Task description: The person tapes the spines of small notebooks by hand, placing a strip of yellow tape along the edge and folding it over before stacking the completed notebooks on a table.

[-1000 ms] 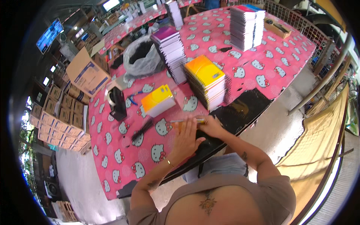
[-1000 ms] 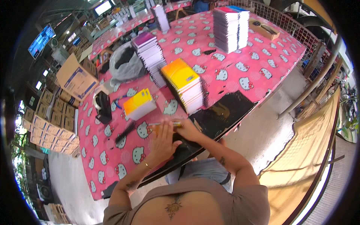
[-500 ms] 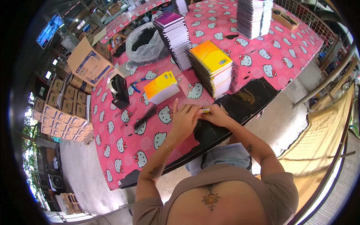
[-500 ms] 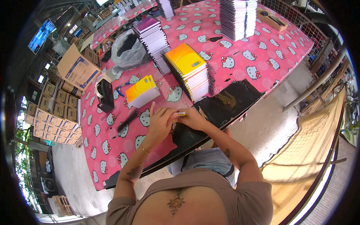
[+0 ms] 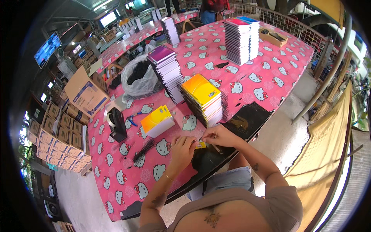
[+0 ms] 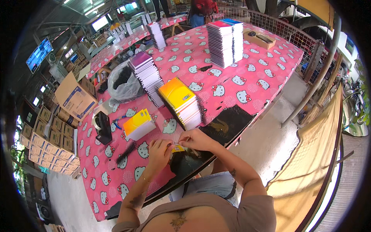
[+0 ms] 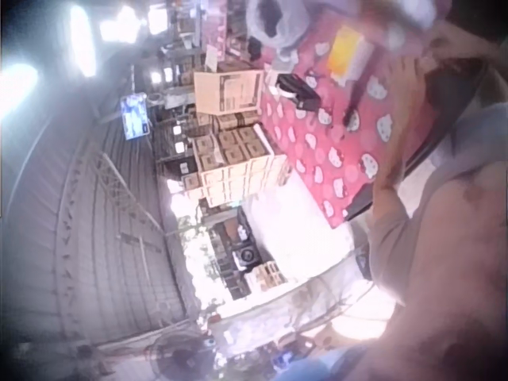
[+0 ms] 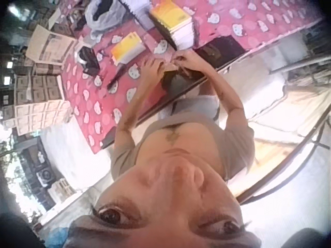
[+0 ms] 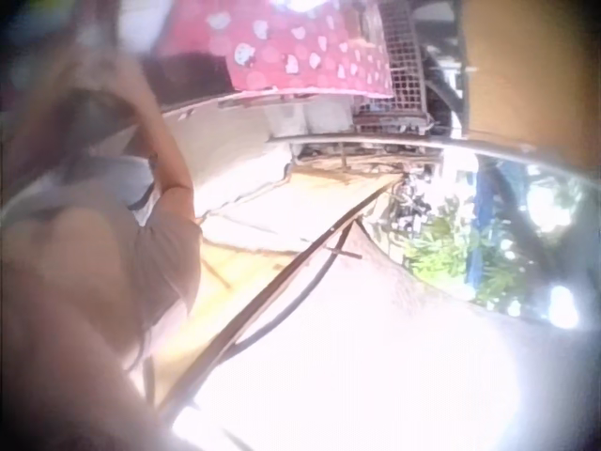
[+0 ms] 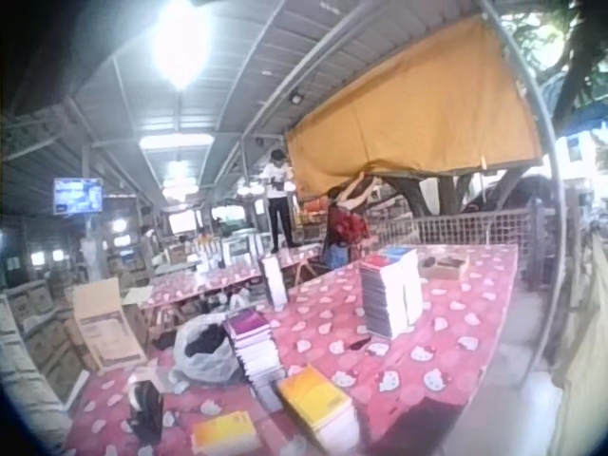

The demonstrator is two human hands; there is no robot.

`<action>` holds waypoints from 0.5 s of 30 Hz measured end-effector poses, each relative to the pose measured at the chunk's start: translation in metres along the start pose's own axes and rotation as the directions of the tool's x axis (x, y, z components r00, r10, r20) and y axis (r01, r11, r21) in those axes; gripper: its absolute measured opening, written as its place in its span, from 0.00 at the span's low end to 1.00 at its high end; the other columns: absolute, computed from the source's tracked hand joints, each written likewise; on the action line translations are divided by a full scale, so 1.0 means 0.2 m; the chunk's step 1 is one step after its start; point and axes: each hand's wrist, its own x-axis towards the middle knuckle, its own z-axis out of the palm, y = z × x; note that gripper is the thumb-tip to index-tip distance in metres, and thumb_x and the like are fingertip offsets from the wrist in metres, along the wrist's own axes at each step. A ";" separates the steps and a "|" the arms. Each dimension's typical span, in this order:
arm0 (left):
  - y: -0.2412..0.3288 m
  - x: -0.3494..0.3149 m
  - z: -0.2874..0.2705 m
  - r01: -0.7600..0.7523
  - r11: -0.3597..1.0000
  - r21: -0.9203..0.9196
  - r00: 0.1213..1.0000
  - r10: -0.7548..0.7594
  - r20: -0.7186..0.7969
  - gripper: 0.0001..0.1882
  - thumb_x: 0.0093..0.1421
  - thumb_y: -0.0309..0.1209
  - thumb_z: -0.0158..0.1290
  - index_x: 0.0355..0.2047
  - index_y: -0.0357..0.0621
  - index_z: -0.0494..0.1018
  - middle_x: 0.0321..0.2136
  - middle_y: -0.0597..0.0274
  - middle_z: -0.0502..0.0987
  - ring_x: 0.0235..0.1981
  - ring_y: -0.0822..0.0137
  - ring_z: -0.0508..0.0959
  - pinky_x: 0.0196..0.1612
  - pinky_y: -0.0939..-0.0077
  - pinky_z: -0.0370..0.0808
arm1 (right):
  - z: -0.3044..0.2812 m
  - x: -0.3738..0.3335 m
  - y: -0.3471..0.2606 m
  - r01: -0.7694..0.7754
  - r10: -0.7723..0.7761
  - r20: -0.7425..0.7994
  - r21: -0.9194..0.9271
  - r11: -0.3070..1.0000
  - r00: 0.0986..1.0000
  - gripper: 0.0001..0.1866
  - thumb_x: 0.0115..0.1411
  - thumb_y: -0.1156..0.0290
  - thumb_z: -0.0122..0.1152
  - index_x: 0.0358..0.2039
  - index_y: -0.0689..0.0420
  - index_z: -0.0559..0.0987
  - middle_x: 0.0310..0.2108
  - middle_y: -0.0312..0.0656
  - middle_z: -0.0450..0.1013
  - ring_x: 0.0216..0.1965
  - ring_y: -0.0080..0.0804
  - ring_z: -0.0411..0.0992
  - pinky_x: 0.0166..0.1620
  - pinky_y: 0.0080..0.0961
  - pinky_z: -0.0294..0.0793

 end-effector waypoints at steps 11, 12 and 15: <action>0.06 0.00 -0.02 -0.026 0.999 0.047 0.998 0.023 0.052 0.09 0.60 0.31 0.60 0.40 0.44 0.76 0.35 0.58 0.79 0.36 0.53 0.78 0.40 0.59 0.71 | 0.17 0.04 0.03 0.052 -0.126 -0.330 -0.224 0.973 0.936 0.08 0.49 0.74 0.67 0.26 0.63 0.76 0.24 0.46 0.74 0.27 0.41 0.75 0.33 0.33 0.75; 0.07 -0.01 -0.02 -0.022 0.999 0.046 0.998 0.019 0.058 0.09 0.60 0.30 0.60 0.40 0.43 0.76 0.35 0.58 0.79 0.36 0.53 0.78 0.40 0.59 0.71 | 0.19 0.03 0.03 0.033 -0.129 -0.368 -0.256 0.966 0.921 0.08 0.49 0.74 0.67 0.26 0.62 0.76 0.24 0.47 0.73 0.27 0.43 0.75 0.33 0.34 0.74; 0.09 0.01 -0.03 0.016 0.997 0.076 0.998 -0.021 0.061 0.10 0.59 0.27 0.58 0.42 0.43 0.76 0.36 0.56 0.78 0.38 0.52 0.77 0.41 0.57 0.72 | 0.14 0.02 0.04 0.020 -0.077 -0.329 -0.175 0.984 0.941 0.08 0.50 0.73 0.66 0.28 0.62 0.77 0.27 0.48 0.75 0.30 0.44 0.77 0.35 0.35 0.76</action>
